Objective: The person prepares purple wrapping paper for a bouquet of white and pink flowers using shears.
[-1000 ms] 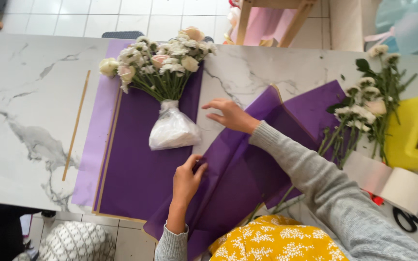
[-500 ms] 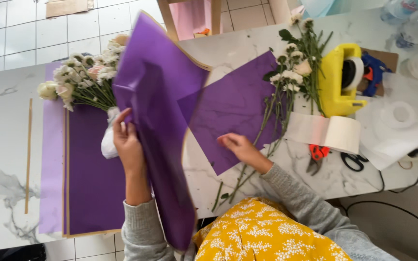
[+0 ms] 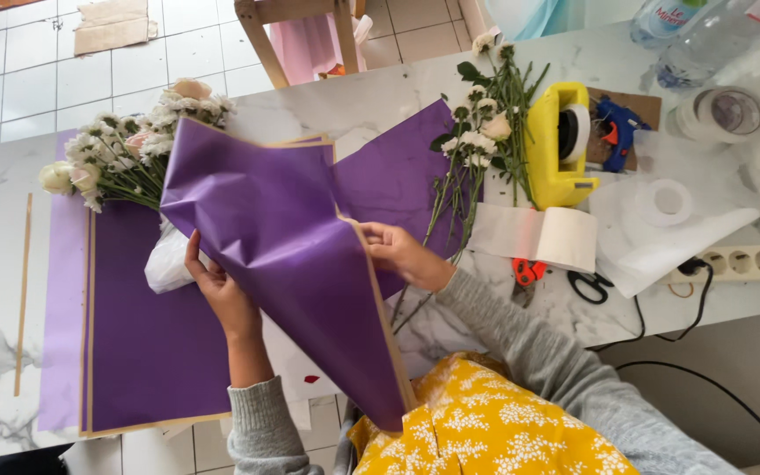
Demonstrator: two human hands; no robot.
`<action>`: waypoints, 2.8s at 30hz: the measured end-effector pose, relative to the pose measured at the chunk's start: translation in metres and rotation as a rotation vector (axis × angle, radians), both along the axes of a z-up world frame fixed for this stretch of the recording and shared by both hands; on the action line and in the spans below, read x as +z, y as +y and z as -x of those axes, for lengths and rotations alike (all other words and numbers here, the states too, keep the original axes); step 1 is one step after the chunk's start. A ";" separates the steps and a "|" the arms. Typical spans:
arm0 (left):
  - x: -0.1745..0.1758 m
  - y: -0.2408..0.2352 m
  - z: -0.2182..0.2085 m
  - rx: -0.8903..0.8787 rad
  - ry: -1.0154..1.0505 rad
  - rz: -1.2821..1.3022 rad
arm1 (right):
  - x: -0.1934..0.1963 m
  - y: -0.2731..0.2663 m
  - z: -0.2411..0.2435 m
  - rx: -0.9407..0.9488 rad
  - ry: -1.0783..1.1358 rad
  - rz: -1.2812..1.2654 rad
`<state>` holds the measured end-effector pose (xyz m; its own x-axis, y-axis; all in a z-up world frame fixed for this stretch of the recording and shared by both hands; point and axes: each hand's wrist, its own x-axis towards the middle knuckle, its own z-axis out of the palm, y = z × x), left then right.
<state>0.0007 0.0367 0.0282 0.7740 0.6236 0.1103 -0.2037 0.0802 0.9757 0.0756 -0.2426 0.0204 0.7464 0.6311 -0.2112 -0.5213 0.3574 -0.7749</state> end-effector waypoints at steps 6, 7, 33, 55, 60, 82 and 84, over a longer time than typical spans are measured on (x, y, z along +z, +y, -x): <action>0.034 -0.020 0.011 -0.067 0.407 -0.557 | 0.075 -0.033 -0.035 -0.107 -0.458 0.147; 0.007 -0.017 0.012 -0.065 0.403 -0.556 | 0.083 -0.040 -0.044 -0.107 -0.462 0.148; -0.076 0.081 -0.026 0.136 0.257 0.173 | -0.011 -0.115 -0.102 -0.568 -0.539 0.890; 0.031 -0.117 0.003 -0.485 -0.038 -1.131 | -0.022 -0.057 -0.033 -0.299 -0.765 0.942; -0.055 -0.102 -0.018 -0.634 0.532 -1.470 | -0.010 -0.070 -0.007 -0.398 -0.748 0.933; -0.061 -0.077 -0.027 -0.501 0.512 -1.486 | -0.001 -0.154 -0.009 -1.083 -0.430 0.838; -0.057 -0.077 -0.026 -0.507 0.522 -1.464 | -0.003 -0.176 -0.020 -1.096 -0.459 0.749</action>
<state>0.0263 -0.0408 -0.0289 0.9961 -0.0865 0.0199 -0.0887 -0.9701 0.2258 0.0959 -0.4185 0.0171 0.8730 -0.4609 0.1598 0.0977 -0.1557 -0.9830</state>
